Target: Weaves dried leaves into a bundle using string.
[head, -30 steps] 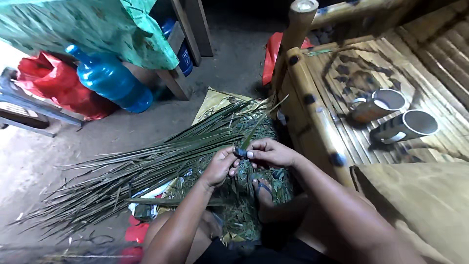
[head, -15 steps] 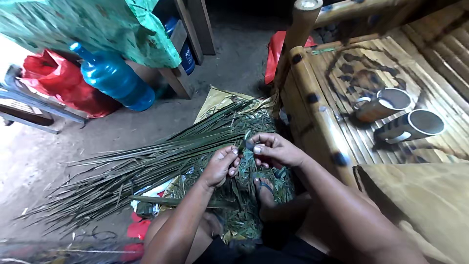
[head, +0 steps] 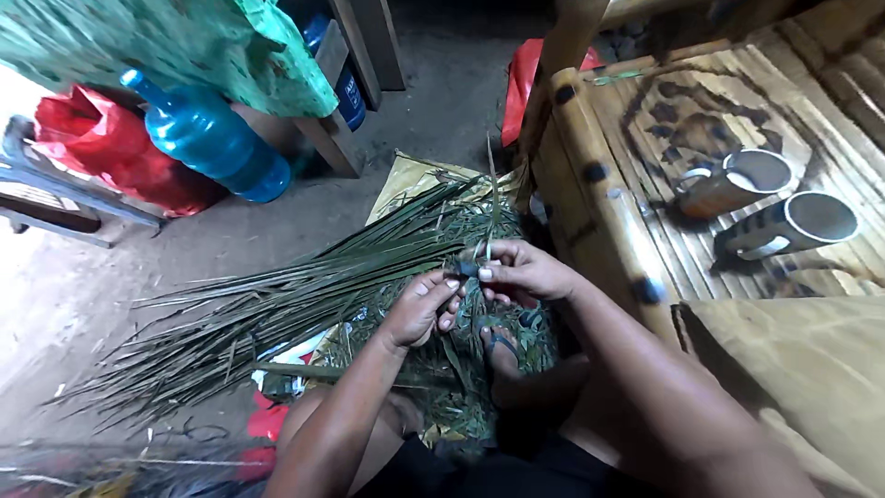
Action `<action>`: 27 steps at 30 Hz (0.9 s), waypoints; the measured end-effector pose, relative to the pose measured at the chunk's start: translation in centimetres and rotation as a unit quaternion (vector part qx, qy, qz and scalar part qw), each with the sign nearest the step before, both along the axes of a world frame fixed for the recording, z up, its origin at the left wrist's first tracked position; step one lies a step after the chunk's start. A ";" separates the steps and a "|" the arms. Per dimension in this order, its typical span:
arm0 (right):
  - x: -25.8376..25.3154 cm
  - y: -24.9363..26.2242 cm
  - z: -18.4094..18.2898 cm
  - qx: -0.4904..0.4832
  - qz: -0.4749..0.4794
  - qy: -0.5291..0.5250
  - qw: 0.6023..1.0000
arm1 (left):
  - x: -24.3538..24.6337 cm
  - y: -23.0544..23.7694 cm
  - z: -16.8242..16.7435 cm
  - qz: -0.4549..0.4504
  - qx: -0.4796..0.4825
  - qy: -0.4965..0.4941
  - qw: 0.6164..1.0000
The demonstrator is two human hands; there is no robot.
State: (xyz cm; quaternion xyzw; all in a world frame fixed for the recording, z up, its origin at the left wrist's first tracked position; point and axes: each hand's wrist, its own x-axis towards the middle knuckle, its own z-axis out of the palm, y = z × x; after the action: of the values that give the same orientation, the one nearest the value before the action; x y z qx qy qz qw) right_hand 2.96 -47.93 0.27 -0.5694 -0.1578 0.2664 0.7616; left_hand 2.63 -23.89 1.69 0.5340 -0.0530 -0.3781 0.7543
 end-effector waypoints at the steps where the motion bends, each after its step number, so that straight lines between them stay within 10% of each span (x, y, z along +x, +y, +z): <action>1: 0.1 -0.2 0.1 0.004 -0.021 -0.012 1.000 | -0.1 0.0 0.1 -0.006 0.000 0.004 1.000; 27: 0.6 -2.3 1.6 0.056 -0.241 -0.031 0.968 | -0.2 -1.2 -2.2 -0.032 0.069 -0.206 0.976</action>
State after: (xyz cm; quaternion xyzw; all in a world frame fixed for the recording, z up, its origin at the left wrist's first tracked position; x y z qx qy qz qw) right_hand 3.52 -50.21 1.88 -0.5551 -0.0543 0.0478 0.8286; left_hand 2.48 -25.13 -0.49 0.6489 -0.1985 -0.2870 0.6761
